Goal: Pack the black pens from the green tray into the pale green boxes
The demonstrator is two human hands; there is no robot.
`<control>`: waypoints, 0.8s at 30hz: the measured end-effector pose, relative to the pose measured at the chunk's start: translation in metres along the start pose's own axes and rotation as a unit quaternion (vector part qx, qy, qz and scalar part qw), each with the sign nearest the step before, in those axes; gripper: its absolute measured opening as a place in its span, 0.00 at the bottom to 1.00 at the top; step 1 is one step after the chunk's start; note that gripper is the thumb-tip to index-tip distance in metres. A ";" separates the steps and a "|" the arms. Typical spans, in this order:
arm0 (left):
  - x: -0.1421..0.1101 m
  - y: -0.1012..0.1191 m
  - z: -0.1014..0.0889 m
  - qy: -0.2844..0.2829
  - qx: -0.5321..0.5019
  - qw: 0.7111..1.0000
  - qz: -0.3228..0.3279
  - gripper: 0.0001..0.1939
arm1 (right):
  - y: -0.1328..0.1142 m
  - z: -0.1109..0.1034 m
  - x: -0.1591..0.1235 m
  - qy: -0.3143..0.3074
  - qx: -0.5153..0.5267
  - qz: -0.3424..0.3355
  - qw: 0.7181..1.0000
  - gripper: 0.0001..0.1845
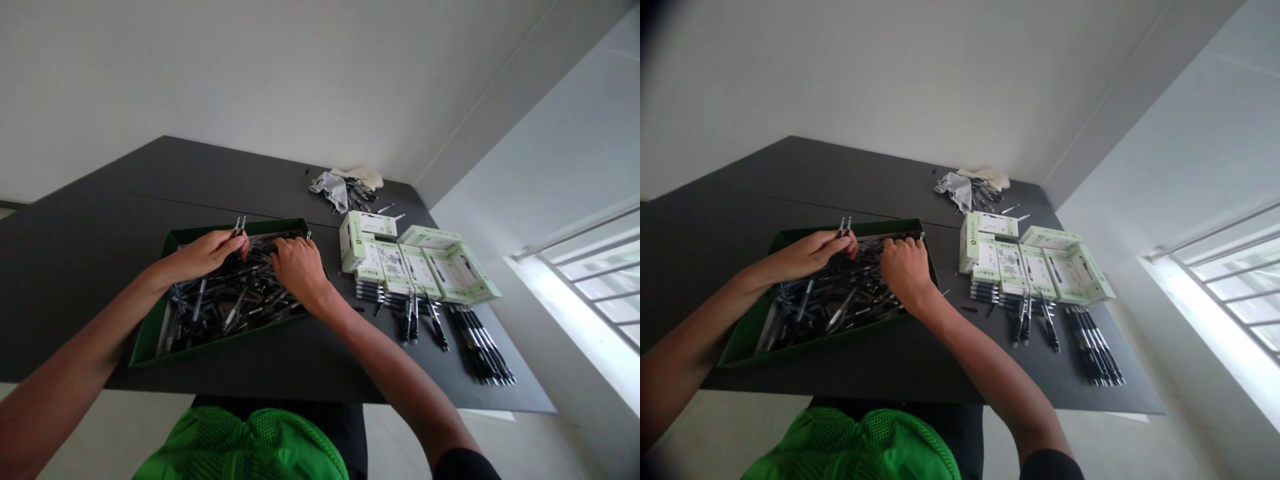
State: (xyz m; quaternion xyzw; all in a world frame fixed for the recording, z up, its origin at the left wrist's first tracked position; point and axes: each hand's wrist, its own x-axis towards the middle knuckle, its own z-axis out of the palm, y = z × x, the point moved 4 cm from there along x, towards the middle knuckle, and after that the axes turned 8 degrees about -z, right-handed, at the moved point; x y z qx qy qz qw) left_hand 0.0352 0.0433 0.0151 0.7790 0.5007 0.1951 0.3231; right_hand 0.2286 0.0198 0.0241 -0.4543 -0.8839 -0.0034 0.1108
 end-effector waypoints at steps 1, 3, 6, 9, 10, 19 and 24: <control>0.000 0.000 0.000 -0.003 0.001 1.000 -0.001 0.22 | 0.002 -0.008 -0.006 0.022 0.004 0.004 1.000 0.14; -0.001 0.000 0.000 -0.007 -0.001 1.000 -0.003 0.22 | 0.013 -0.029 -0.028 0.068 0.019 0.033 0.997 0.15; -0.002 0.000 0.002 -0.020 -0.021 0.999 0.014 0.21 | 0.049 -0.058 -0.087 0.128 0.037 0.153 0.979 0.17; -0.004 0.003 0.005 -0.046 -0.044 0.997 0.038 0.20 | 0.098 -0.071 -0.166 0.173 -0.014 0.326 0.929 0.19; -0.005 0.004 0.006 -0.057 -0.047 0.996 0.043 0.20 | 0.113 -0.068 -0.191 0.165 -0.026 0.378 0.911 0.18; -0.013 0.013 0.008 -0.078 -0.067 0.993 0.051 0.18 | 0.143 0.001 -0.255 -0.017 0.005 0.532 0.847 0.32; -0.016 0.018 0.004 -0.060 -0.089 0.993 0.050 0.19 | 0.138 0.008 -0.247 -0.039 -0.002 0.541 0.840 0.30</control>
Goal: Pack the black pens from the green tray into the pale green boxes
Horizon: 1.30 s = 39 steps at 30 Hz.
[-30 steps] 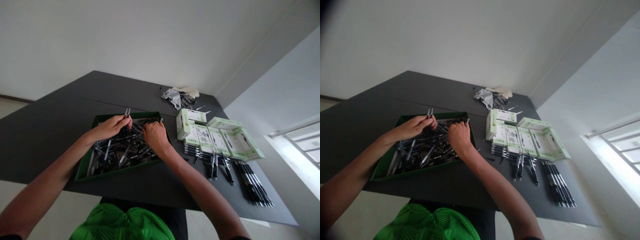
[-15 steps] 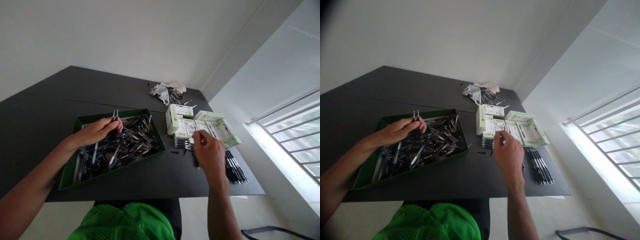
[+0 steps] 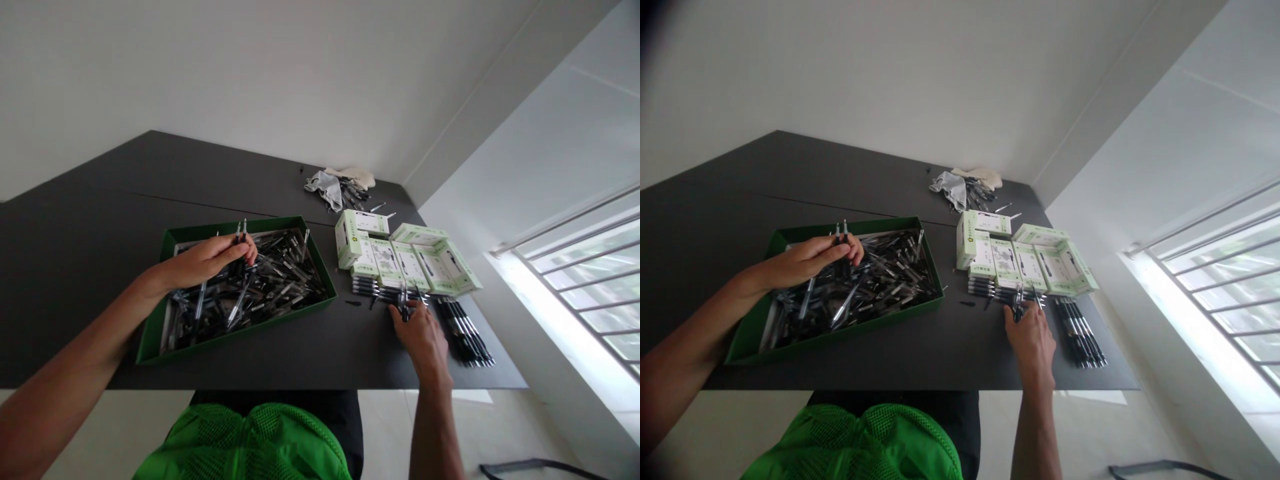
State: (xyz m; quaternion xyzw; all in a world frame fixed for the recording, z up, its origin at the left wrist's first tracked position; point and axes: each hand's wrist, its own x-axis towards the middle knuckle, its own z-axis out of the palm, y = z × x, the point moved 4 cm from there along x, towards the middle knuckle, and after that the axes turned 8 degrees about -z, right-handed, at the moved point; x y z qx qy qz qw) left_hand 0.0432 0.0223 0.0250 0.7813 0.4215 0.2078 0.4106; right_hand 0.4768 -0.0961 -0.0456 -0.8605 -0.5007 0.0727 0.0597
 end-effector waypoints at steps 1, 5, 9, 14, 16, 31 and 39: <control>0.000 0.000 0.000 0.001 0.000 1.000 0.000 0.20 | -0.001 0.001 0.000 -0.005 -0.004 0.001 1.000 0.29; 0.001 -0.001 0.000 0.001 0.005 1.000 0.010 0.23 | -0.003 0.003 -0.001 -0.001 -0.010 -0.002 1.000 0.27; 0.002 -0.005 0.000 0.006 0.006 1.000 0.017 0.24 | -0.005 0.001 -0.006 -0.005 0.006 0.003 1.000 0.27; 0.001 -0.005 0.000 0.001 0.003 1.000 0.025 0.24 | -0.020 -0.019 -0.017 0.032 0.007 -0.020 0.999 0.25; 0.001 -0.005 0.000 0.000 0.008 1.000 0.026 0.24 | -0.038 -0.035 -0.023 0.060 0.017 -0.069 0.996 0.22; -0.002 -0.006 -0.005 0.031 0.014 0.999 0.014 0.26 | -0.192 -0.052 0.003 0.120 0.141 -0.380 0.906 0.16; -0.001 -0.008 -0.002 0.012 0.008 1.000 0.005 0.25 | -0.064 -0.051 0.103 0.115 -0.018 -0.186 0.976 0.26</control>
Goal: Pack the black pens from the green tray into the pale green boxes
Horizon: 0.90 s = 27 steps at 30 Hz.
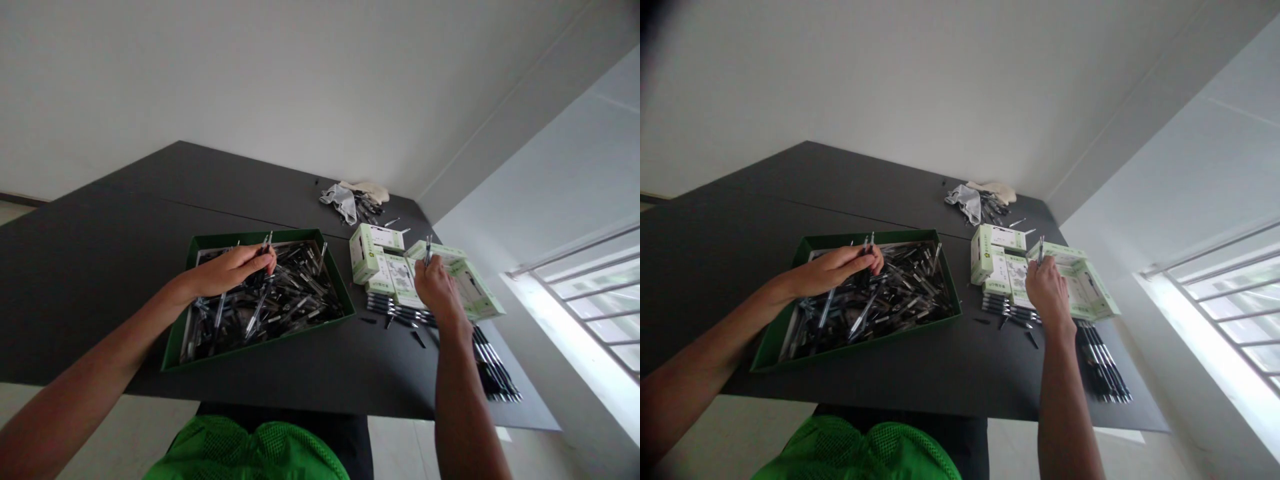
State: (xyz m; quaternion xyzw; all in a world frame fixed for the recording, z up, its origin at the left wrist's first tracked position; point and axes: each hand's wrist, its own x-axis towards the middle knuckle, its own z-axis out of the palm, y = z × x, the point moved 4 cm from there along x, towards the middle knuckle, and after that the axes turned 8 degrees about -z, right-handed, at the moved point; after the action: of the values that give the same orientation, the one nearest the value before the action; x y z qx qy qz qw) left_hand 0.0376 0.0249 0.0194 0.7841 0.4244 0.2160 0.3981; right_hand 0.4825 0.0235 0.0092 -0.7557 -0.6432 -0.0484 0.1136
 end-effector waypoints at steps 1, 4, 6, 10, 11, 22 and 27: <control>0.000 0.000 0.000 -0.001 -0.001 1.000 0.000 0.24 | 0.014 0.006 0.008 -0.022 -0.039 -0.005 0.999 0.27; 0.000 -0.001 0.000 0.002 -0.004 1.000 0.001 0.24 | 0.046 0.018 0.028 -0.052 -0.085 -0.022 0.995 0.25; 0.000 -0.002 0.000 0.003 -0.009 1.000 0.003 0.23 | 0.062 0.023 0.036 -0.069 -0.102 -0.035 0.992 0.24; 0.001 -0.003 -0.001 -0.001 -0.011 1.000 0.001 0.22 | 0.085 0.035 0.039 -0.116 -0.139 -0.061 0.982 0.23; 0.001 -0.003 -0.001 -0.003 -0.011 1.000 0.000 0.22 | 0.090 0.037 0.039 -0.126 -0.146 -0.064 0.979 0.22; 0.001 -0.002 0.001 -0.011 -0.006 1.000 -0.005 0.22 | 0.119 0.049 0.045 -0.168 -0.151 -0.050 0.973 0.22; 0.001 -0.001 0.000 -0.003 0.004 1.000 -0.001 0.23 | 0.116 0.044 0.049 -0.160 -0.115 -0.047 0.979 0.22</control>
State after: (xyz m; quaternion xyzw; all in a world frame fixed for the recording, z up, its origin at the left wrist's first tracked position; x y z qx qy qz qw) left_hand 0.0375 0.0258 0.0180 0.7860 0.4244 0.2115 0.3967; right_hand 0.6018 0.0642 -0.0353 -0.7303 -0.6784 -0.0056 -0.0804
